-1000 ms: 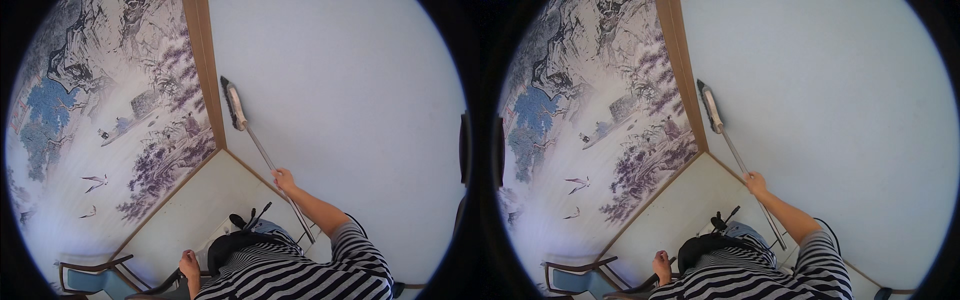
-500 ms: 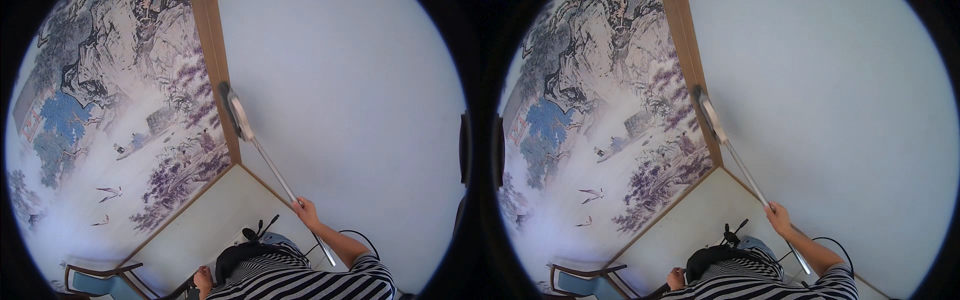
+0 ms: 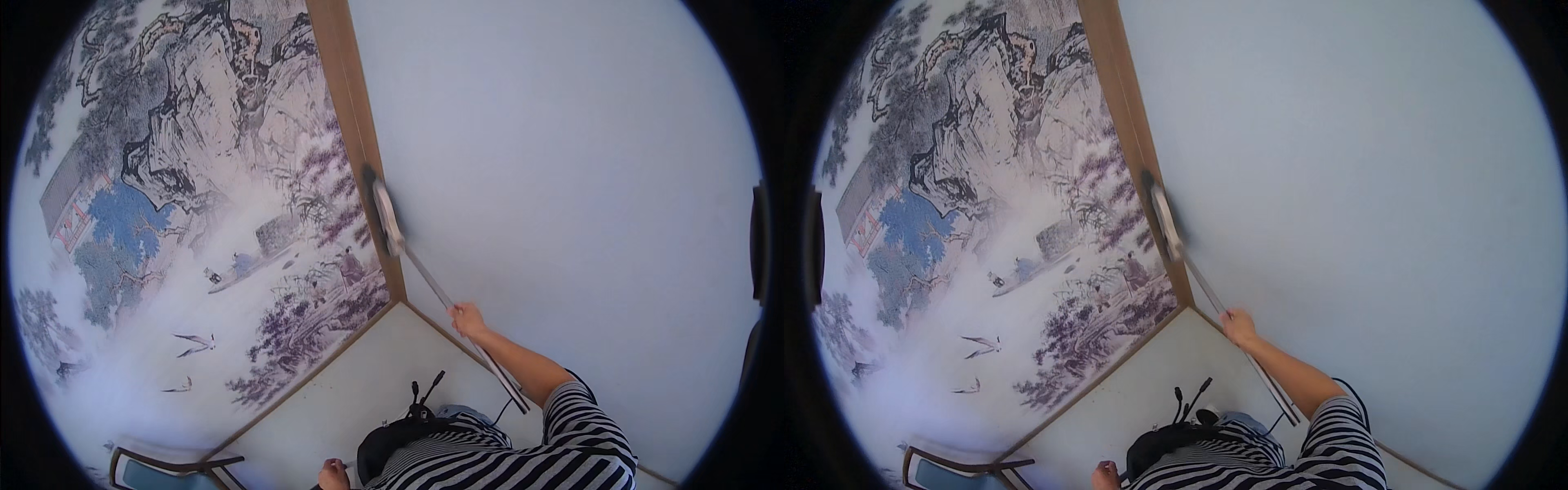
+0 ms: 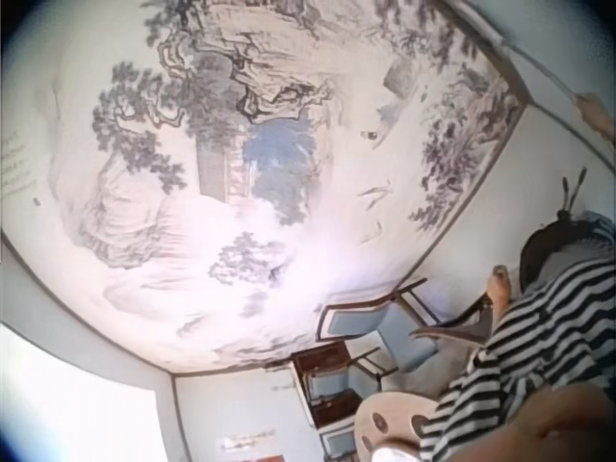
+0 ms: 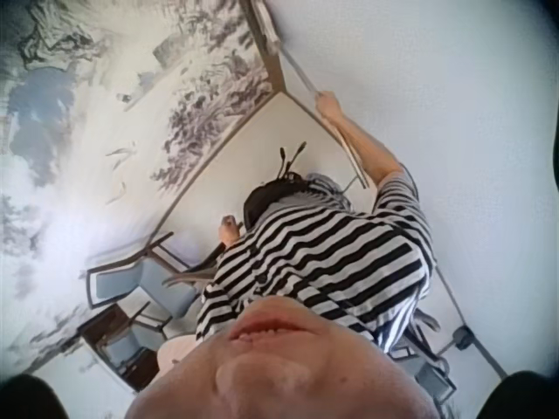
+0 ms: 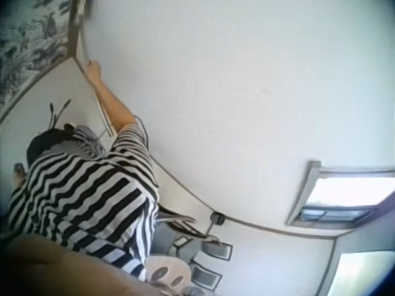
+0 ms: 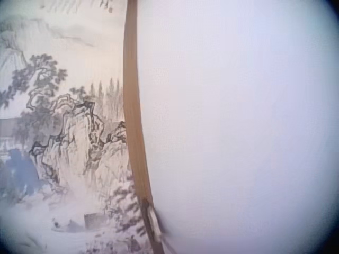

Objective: The person sweeps the floor of a dining room using a broom and dustpan. They move chairs around to access the floor underneath and along the walls, sweeping debris into the dustpan.

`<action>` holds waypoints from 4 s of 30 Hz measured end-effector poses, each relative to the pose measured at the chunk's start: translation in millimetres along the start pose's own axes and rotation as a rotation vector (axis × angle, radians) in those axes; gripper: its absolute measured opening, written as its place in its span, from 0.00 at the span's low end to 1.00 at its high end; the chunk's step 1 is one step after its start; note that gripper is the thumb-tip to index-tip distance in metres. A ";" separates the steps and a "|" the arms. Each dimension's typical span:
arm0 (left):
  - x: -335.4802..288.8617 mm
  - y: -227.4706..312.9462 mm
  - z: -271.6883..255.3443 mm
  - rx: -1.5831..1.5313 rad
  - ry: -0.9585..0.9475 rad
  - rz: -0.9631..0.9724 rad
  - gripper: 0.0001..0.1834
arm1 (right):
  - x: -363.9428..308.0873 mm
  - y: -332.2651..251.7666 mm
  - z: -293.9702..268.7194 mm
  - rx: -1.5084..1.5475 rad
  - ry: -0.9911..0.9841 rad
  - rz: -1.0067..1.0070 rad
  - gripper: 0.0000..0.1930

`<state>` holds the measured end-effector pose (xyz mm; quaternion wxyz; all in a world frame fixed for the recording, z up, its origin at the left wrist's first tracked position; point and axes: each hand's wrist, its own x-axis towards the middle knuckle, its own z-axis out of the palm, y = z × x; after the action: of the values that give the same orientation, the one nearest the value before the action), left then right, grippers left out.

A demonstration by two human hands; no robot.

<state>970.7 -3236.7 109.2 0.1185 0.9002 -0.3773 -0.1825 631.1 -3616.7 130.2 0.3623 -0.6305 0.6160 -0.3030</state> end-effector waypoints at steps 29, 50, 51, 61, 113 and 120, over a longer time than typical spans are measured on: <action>-42.7 82.2 -96.0 -0.408 0.288 0.343 0.11 | -93.9 -307.4 -197.2 0.579 0.040 -0.335 0.14; -78.6 46.1 -48.9 -0.105 0.234 0.126 0.13 | -101.8 -99.9 -114.6 0.423 -0.034 -0.070 0.13; -77.8 53.4 -51.0 -0.112 0.201 0.119 0.14 | -82.1 -113.1 -123.9 0.405 -0.027 -0.138 0.14; -59.6 26.9 -22.8 -0.013 0.255 0.058 0.12 | 28.3 -285.8 -156.6 0.606 0.129 -0.369 0.12; -73.7 38.3 -23.6 -0.110 0.185 0.182 0.08 | -164.0 134.5 -58.2 0.197 -0.031 0.231 0.12; -78.3 59.8 -20.0 -0.062 0.161 0.316 0.08 | -271.1 63.7 -177.0 0.474 0.172 0.179 0.12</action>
<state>890.2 -3219.6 167.1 0.2032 0.8374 -0.4974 -0.1006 433.4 -3360.1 192.7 0.4715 -0.4432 0.6096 -0.4579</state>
